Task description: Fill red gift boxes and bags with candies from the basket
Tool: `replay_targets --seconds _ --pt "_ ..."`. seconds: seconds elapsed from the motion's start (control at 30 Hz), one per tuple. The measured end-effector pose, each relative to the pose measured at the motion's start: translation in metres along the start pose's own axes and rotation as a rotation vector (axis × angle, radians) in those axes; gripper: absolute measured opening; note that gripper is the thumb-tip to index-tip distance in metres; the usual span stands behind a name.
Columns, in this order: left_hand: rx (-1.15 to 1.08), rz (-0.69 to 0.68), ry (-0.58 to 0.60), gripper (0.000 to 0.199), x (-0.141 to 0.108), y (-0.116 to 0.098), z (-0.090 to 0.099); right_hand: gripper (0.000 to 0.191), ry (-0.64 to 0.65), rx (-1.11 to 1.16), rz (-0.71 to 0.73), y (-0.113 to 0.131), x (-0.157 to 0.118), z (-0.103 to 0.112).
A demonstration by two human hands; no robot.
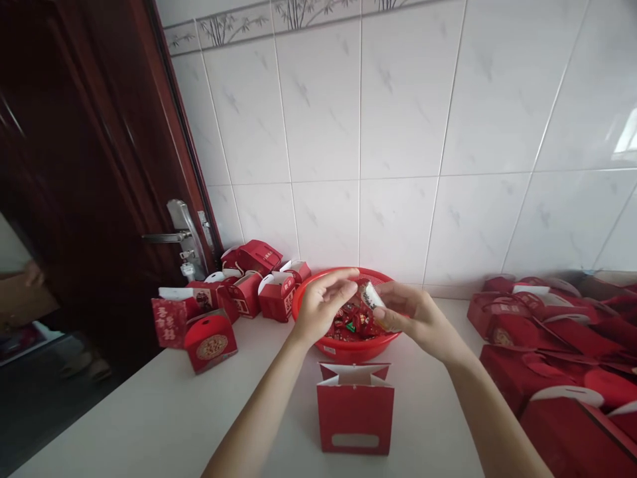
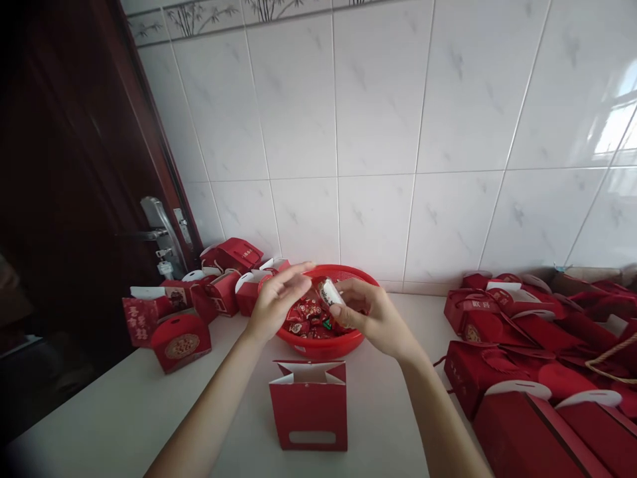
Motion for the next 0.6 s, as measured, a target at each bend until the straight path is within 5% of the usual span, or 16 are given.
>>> replay_targets --seconds 0.17,0.3,0.37,0.47,0.6 --pt "0.203 0.076 0.158 0.041 0.03 0.039 0.011 0.035 -0.159 0.03 -0.004 0.005 -0.005 0.025" --pt "0.594 0.186 0.665 0.012 0.039 0.089 -0.009 0.034 -0.252 0.055 -0.007 0.005 -0.007 0.038" --pt "0.679 0.224 0.798 0.01 0.036 0.109 -0.019 0.033 -0.279 0.053 -0.024 0.004 -0.007 0.041" --pt "0.726 0.212 0.795 0.03 0.032 0.128 -0.031 0.031 -0.295 0.065 -0.045 0.002 -0.006 0.042" --pt "0.814 0.175 0.595 0.049 0.036 0.147 -0.04 0.031 -0.296 0.064 -0.05 0.001 -0.006 0.043"
Point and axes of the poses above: each hand's wrist, its own x-axis towards the middle knuckle, its own z-axis out of the back of the hand, y = z × x, the point moved 6 cm from there along x, towards the middle knuckle, and after that the axes turned 5 degrees about x, right-handed, at the moved point
